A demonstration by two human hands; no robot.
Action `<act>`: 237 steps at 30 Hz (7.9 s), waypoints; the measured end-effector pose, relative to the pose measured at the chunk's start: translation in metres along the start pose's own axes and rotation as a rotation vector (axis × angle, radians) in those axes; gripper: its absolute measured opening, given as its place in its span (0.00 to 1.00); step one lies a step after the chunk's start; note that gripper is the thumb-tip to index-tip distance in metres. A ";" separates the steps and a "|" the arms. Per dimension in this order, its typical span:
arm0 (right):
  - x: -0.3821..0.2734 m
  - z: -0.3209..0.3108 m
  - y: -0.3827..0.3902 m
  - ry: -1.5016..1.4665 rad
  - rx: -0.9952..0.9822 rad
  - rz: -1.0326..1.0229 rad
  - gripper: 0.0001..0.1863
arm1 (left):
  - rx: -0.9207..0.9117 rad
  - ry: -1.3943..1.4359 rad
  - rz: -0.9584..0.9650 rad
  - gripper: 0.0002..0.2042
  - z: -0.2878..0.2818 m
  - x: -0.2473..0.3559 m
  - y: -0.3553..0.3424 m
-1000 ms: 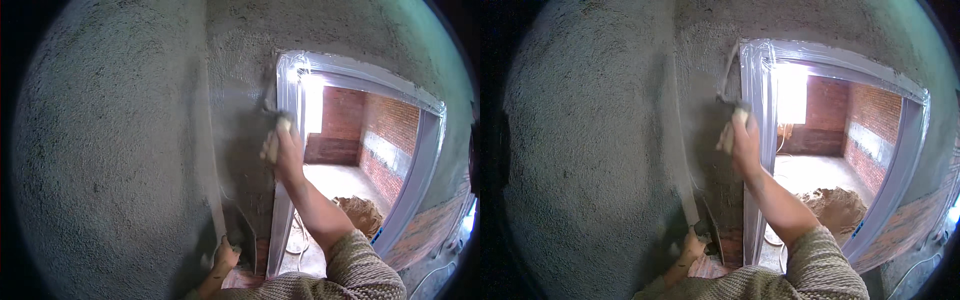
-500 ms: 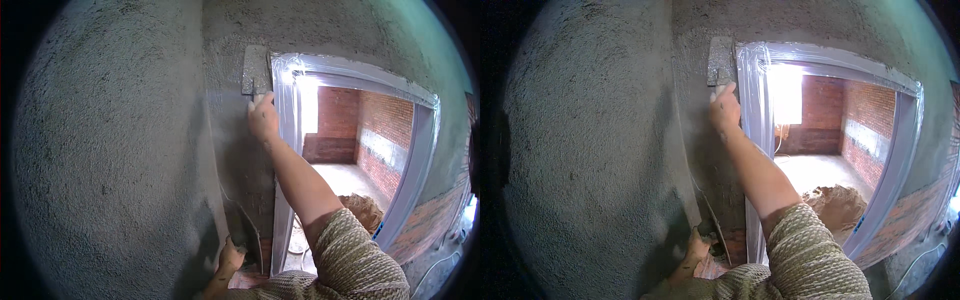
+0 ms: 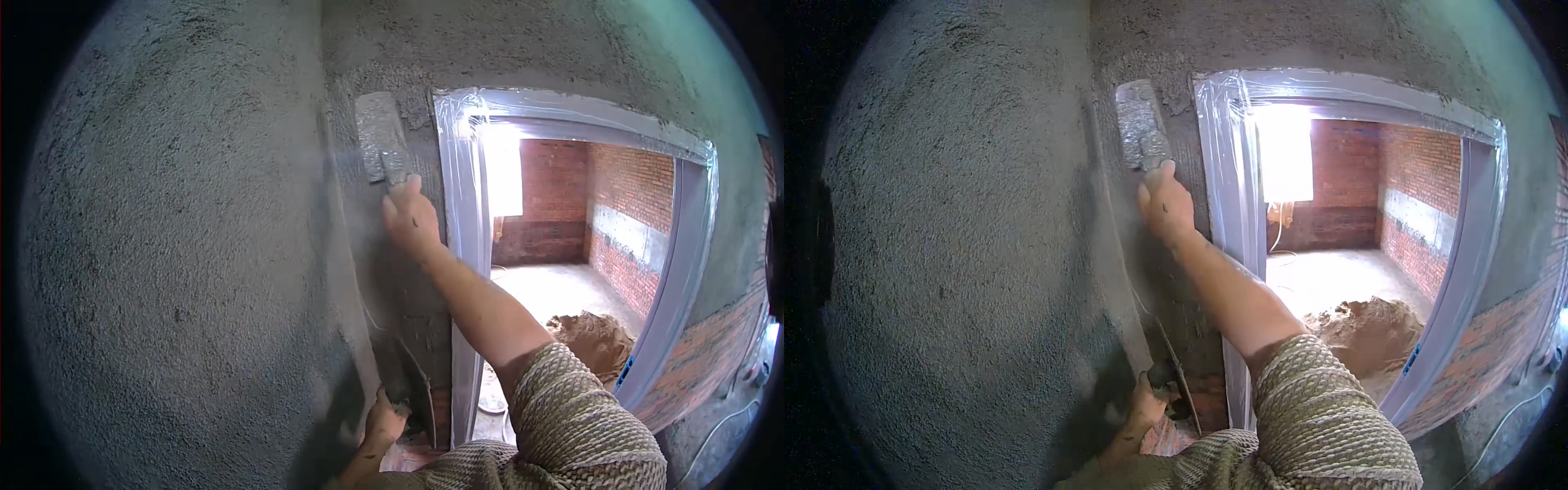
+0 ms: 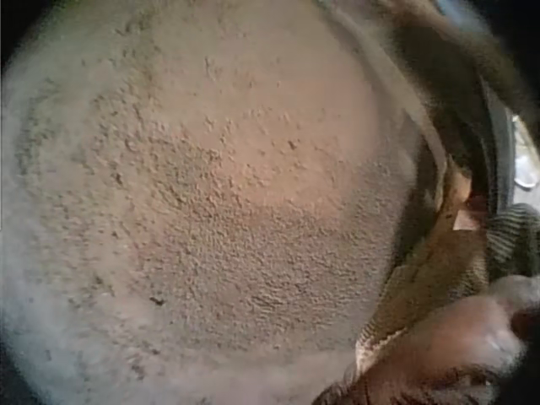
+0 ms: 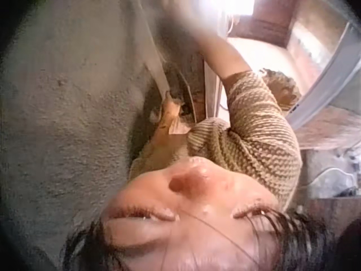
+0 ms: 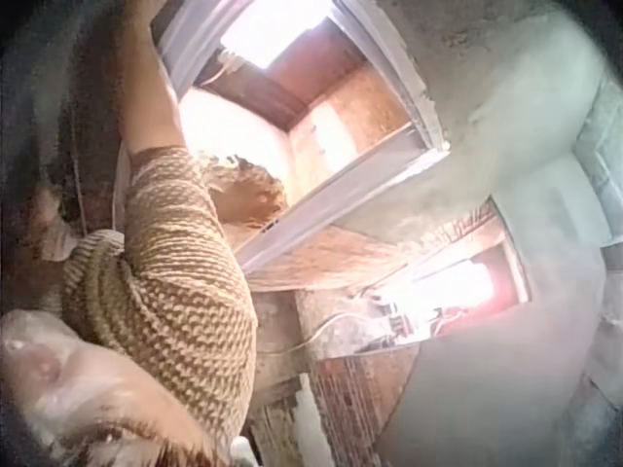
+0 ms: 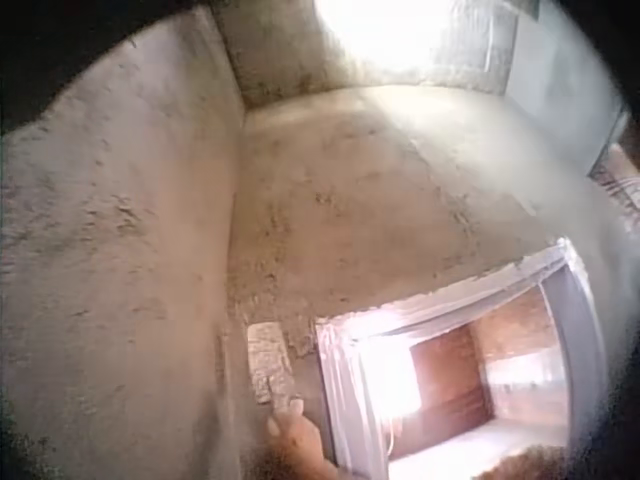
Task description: The person scoops mortar from a bucket with a trowel, applies it onto the wall around a door frame, and smooths the plastered surface using a float and trowels.
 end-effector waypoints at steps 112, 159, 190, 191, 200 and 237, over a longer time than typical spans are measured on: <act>0.147 -0.095 0.325 -0.472 -0.862 1.349 0.20 | 0.157 0.851 -0.218 0.24 0.014 -0.005 0.034; 0.152 -0.095 0.286 -1.825 -1.116 1.295 0.14 | 0.063 -0.420 -0.064 0.27 0.013 0.017 0.031; 0.023 -0.011 0.009 0.020 0.124 0.142 0.16 | -0.017 -0.353 0.073 0.40 0.013 0.023 0.028; 0.020 -0.009 0.005 0.021 0.124 0.139 0.16 | -0.013 -0.344 0.084 0.40 0.013 0.024 0.027; 0.014 0.005 0.001 0.099 -0.073 -0.136 0.18 | -0.025 -0.370 -0.081 0.24 0.009 0.046 0.031; -0.001 -0.013 -0.037 -0.195 0.143 0.014 0.17 | -0.052 -0.404 -0.093 0.30 0.012 0.024 0.026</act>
Point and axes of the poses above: each hand's wrist, its own y-axis away from the middle knuckle, its own z-axis out of the palm, x = y × z, the point moved 1 cm from there along -y, towards the middle knuckle, and after that the axes turned 4 degrees about z, right-handed, at the moved point
